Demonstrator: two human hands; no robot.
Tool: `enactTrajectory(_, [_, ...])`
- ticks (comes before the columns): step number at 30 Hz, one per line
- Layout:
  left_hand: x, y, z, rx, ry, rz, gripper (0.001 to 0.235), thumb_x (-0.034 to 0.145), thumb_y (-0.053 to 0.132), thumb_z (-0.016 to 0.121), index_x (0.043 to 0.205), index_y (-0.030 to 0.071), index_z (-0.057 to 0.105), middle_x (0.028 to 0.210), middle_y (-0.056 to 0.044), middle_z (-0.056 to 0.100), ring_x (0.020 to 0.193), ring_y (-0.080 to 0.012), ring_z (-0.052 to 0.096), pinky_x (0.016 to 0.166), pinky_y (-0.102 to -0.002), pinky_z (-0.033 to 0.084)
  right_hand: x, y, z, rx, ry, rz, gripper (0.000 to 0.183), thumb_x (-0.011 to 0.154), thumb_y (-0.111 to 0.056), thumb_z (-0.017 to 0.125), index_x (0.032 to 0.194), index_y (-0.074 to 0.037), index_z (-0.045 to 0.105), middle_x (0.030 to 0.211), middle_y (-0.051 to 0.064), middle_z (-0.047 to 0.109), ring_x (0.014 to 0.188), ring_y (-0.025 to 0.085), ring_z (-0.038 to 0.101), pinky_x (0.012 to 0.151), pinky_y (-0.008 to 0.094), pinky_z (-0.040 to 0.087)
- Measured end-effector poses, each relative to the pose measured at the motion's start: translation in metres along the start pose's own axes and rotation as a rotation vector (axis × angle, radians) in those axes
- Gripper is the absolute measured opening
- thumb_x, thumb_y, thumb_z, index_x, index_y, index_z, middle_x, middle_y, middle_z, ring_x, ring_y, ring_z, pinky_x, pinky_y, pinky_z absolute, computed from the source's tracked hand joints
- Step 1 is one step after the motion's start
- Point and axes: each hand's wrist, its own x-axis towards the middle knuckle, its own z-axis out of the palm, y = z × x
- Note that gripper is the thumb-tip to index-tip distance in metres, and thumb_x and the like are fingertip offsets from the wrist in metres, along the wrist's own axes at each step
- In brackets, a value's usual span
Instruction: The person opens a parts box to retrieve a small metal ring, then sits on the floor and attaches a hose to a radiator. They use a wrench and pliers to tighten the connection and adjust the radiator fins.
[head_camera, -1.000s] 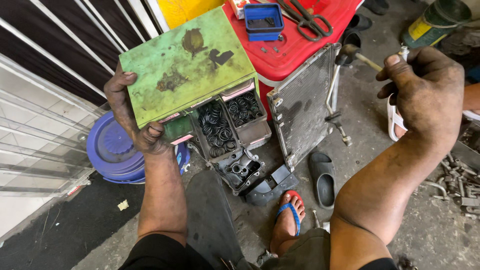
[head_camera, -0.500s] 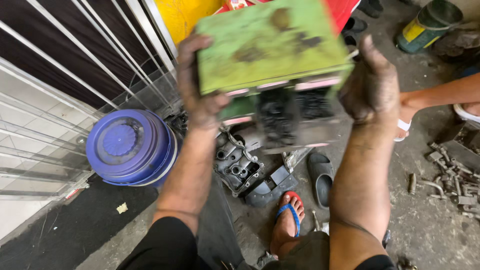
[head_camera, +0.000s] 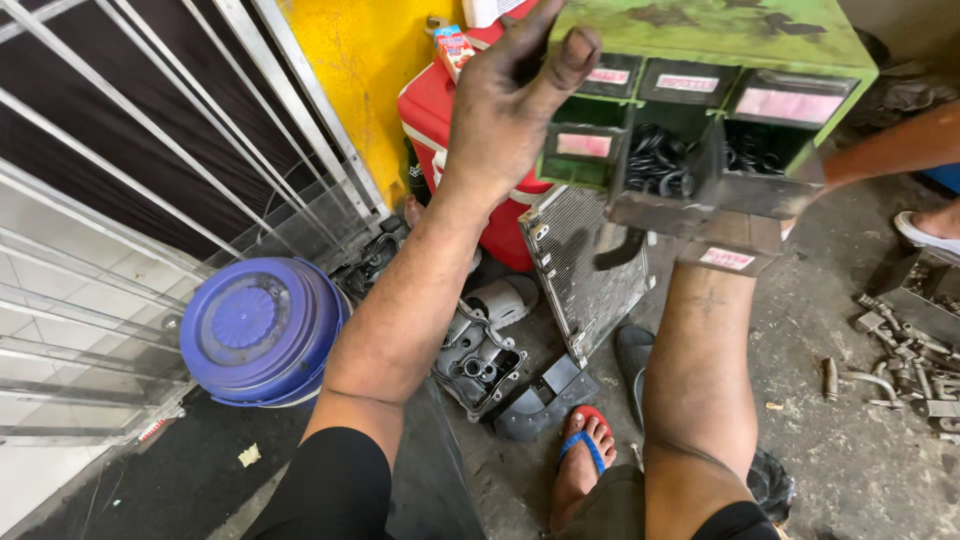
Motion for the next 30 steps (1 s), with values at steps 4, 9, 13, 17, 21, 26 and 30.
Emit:
enactTrajectory(4, [-0.003, 0.01, 0.003, -0.02, -0.199, 0.045, 0.072, 0.105, 0.049, 0.068, 0.156, 0.004, 0.043, 0.127, -0.007, 0.061, 0.117, -0.0128, 0.056, 0.104, -0.026, 0.047, 0.002, 0.004, -0.007, -0.022, -0.005, -0.024, 0.043, 0.105, -0.031, 0.054, 0.127, 0.006, 0.057, 0.121, 0.025, 0.069, 0.1, 0.034, 0.075, 0.086, 0.043, 0.063])
enactTrajectory(9, [-0.019, 0.016, 0.003, 0.056, -0.396, 0.381, 0.09, 0.108, 0.029, 0.083, 0.164, 0.018, 0.014, 0.166, -0.006, 0.031, 0.151, -0.0165, 0.032, 0.131, -0.032, 0.028, 0.011, 0.011, -0.02, -0.035, -0.005, -0.103, 0.045, 0.105, -0.031, 0.052, 0.129, 0.007, 0.056, 0.121, 0.025, 0.07, 0.1, 0.034, 0.075, 0.086, 0.043, 0.063])
enactTrajectory(13, [-0.022, 0.009, 0.022, 0.355, -0.229, 0.518, 0.091, 0.104, 0.012, 0.089, 0.162, 0.023, 0.02, 0.166, -0.005, 0.03, 0.153, -0.0185, 0.029, 0.132, -0.032, 0.029, 0.02, 0.015, -0.031, -0.028, 0.01, -0.169, 0.046, 0.106, -0.032, 0.051, 0.13, 0.007, 0.056, 0.12, 0.025, 0.07, 0.101, 0.034, 0.075, 0.087, 0.043, 0.063])
enactTrajectory(17, [-0.022, 0.008, 0.023, 0.491, -0.112, 0.479, 0.072, 0.102, 0.003, 0.086, 0.153, 0.025, 0.04, 0.156, 0.001, 0.044, 0.15, -0.0148, 0.041, 0.128, -0.026, 0.038, 0.026, 0.02, -0.037, -0.022, 0.025, -0.21, 0.047, 0.106, -0.032, 0.05, 0.131, 0.007, 0.055, 0.12, 0.026, 0.07, 0.101, 0.034, 0.075, 0.087, 0.044, 0.063])
enactTrajectory(21, [-0.021, 0.007, 0.024, 0.586, -0.078, 0.491, 0.063, 0.098, -0.005, 0.081, 0.146, 0.022, 0.05, 0.155, -0.004, 0.046, 0.148, -0.0223, 0.044, 0.127, -0.03, 0.043, 0.025, 0.023, -0.044, -0.015, 0.041, -0.23, 0.049, 0.106, -0.033, 0.048, 0.132, 0.008, 0.055, 0.12, 0.026, 0.07, 0.101, 0.035, 0.075, 0.087, 0.044, 0.063])
enactTrajectory(26, [-0.018, 0.013, 0.029, 0.557, -0.126, 0.477, 0.054, 0.092, -0.013, 0.076, 0.132, 0.017, 0.056, 0.142, -0.003, 0.053, 0.143, -0.0231, 0.055, 0.123, -0.03, 0.049, 0.027, 0.02, -0.048, -0.02, 0.042, -0.253, 0.05, 0.106, -0.033, 0.047, 0.133, 0.008, 0.054, 0.12, 0.026, 0.07, 0.101, 0.035, 0.074, 0.088, 0.044, 0.063])
enactTrajectory(30, [-0.024, 0.028, 0.021, 0.376, -0.264, 0.442, 0.05, 0.089, -0.008, 0.08, 0.128, 0.011, 0.056, 0.129, 0.001, 0.054, 0.132, -0.0194, 0.059, 0.125, -0.036, 0.043, 0.029, 0.021, -0.053, -0.03, 0.047, -0.259, 0.051, 0.106, -0.034, 0.045, 0.134, 0.009, 0.054, 0.119, 0.026, 0.07, 0.102, 0.035, 0.074, 0.088, 0.045, 0.063])
